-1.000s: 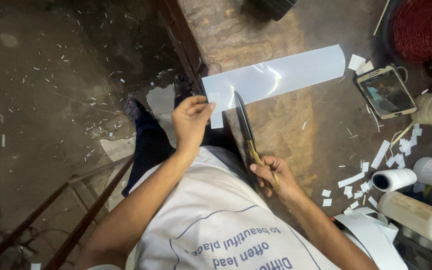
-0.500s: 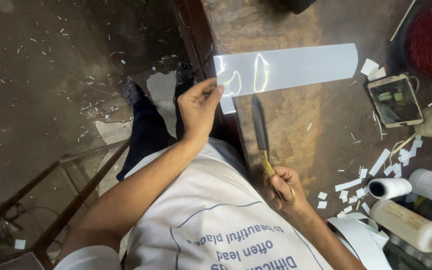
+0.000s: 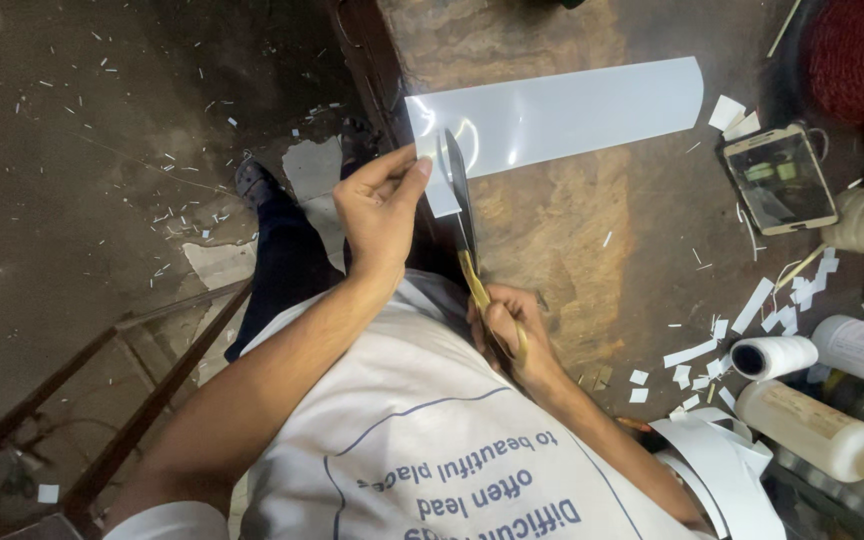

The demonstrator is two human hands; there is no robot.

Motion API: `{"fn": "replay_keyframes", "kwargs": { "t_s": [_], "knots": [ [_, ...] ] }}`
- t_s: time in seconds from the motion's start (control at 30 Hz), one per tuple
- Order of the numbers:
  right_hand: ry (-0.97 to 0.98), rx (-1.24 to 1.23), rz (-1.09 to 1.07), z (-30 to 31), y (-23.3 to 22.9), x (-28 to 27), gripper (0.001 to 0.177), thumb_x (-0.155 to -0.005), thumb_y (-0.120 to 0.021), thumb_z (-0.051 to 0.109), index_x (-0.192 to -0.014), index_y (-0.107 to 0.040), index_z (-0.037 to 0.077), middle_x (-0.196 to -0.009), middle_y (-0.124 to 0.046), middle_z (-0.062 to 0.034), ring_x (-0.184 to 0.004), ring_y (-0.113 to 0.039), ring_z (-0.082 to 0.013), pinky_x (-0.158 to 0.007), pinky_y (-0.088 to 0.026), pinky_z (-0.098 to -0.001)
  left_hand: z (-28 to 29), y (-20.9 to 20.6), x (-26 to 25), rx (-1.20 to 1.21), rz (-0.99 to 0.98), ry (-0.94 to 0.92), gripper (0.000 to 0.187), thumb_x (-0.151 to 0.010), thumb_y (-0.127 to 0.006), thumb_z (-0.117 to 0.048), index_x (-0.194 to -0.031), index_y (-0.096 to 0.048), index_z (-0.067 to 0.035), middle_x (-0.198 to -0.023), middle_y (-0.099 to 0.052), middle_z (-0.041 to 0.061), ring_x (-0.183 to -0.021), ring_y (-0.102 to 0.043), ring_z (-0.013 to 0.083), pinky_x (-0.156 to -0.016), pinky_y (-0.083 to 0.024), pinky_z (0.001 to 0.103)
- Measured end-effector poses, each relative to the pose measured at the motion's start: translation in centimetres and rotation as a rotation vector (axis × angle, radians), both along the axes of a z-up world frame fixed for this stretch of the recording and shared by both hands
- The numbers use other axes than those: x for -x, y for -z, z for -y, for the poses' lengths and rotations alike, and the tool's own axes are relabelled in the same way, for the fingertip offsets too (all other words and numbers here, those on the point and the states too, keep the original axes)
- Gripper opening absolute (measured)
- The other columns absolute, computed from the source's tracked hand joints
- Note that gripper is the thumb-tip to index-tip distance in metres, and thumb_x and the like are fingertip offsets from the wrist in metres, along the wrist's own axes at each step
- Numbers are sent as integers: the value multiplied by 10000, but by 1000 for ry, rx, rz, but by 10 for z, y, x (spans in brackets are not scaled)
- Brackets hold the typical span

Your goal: The person cuts a long strip of white paper into small rectangular pieces using scissors. They then insert these pieces into the slots of a black cylindrical component, repeating the cutting and inserting process.

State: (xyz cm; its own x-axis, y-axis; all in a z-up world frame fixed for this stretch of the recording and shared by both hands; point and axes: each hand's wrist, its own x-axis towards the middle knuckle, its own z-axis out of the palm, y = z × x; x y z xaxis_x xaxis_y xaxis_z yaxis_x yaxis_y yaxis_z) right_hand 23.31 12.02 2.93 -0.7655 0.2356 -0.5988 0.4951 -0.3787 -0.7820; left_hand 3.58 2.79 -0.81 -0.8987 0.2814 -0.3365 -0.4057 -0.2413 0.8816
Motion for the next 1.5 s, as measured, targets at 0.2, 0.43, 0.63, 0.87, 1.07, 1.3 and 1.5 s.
{"fn": "replay_keyframes", "kwargs": {
  "t_s": [0.2, 0.43, 0.63, 0.87, 1.07, 1.3, 1.5],
  "knots": [
    [-14, -22, -68, 3, -5, 19, 629, -907, -684, 630, -873, -626, 4, -636, -573, -41, -466, -527, -108, -369, -395, -239, 3, -6, 0, 49, -53, 20, 234, -936, -733, -3, -1162, -732, 56, -1004, -788, 104, -831, -725, 90, -750, -578, 207],
    [-16, -83, -41, 3, -3, 19, 557, -903, -702, 572, -854, -627, 23, -597, -569, -25, -441, -529, -99, -352, -403, -241, 6, -6, -5, 99, -149, 44, 221, -956, -734, -20, -1171, -743, 31, -942, -773, 86, -786, -707, 75, -696, -559, 200],
    [-17, -111, 0, 6, -4, 24, 363, -907, -783, 287, -747, -574, 38, -544, -521, -12, -388, -459, -72, -332, -357, -235, 7, -2, -5, 98, -194, 45, 218, -962, -741, -29, -1173, -744, 25, -963, -756, 85, -807, -702, 78, -714, -564, 203],
    [-13, -140, 107, 8, -9, 30, 301, -881, -789, 127, -702, -560, 47, -517, -537, -2, -360, -462, -65, -317, -340, -234, 7, -2, -5, 144, -208, 44, 227, -950, -747, -26, -1170, -753, 29, -931, -750, 87, -780, -685, 79, -688, -540, 201],
    [-61, -248, 149, 8, -8, 33, 317, -873, -803, 101, -685, -554, 46, -490, -538, -2, -333, -452, -65, -304, -320, -237, 5, 2, -7, 145, -214, 28, 214, -954, -751, -28, -1160, -751, 31, -956, -775, 89, -770, -683, 70, -679, -542, 203],
    [-14, -185, 109, 5, -7, 27, 293, -889, -781, 102, -704, -560, 51, -473, -527, -3, -329, -437, -70, -312, -311, -239, -4, 7, 6, 96, -211, 18, 308, -947, -749, -17, -1246, -708, 43, -889, -750, 53, -709, -639, 37, -594, -507, 177],
    [-13, -217, 50, 4, -5, 18, 297, -916, -780, 128, -727, -568, 39, -507, -527, 2, -361, -452, -69, -327, -324, -243, -13, 11, 16, 29, -201, -13, 291, -970, -728, -11, -1259, -706, 17, -897, -756, 48, -717, -659, 28, -607, -521, 174]
  ]
}}
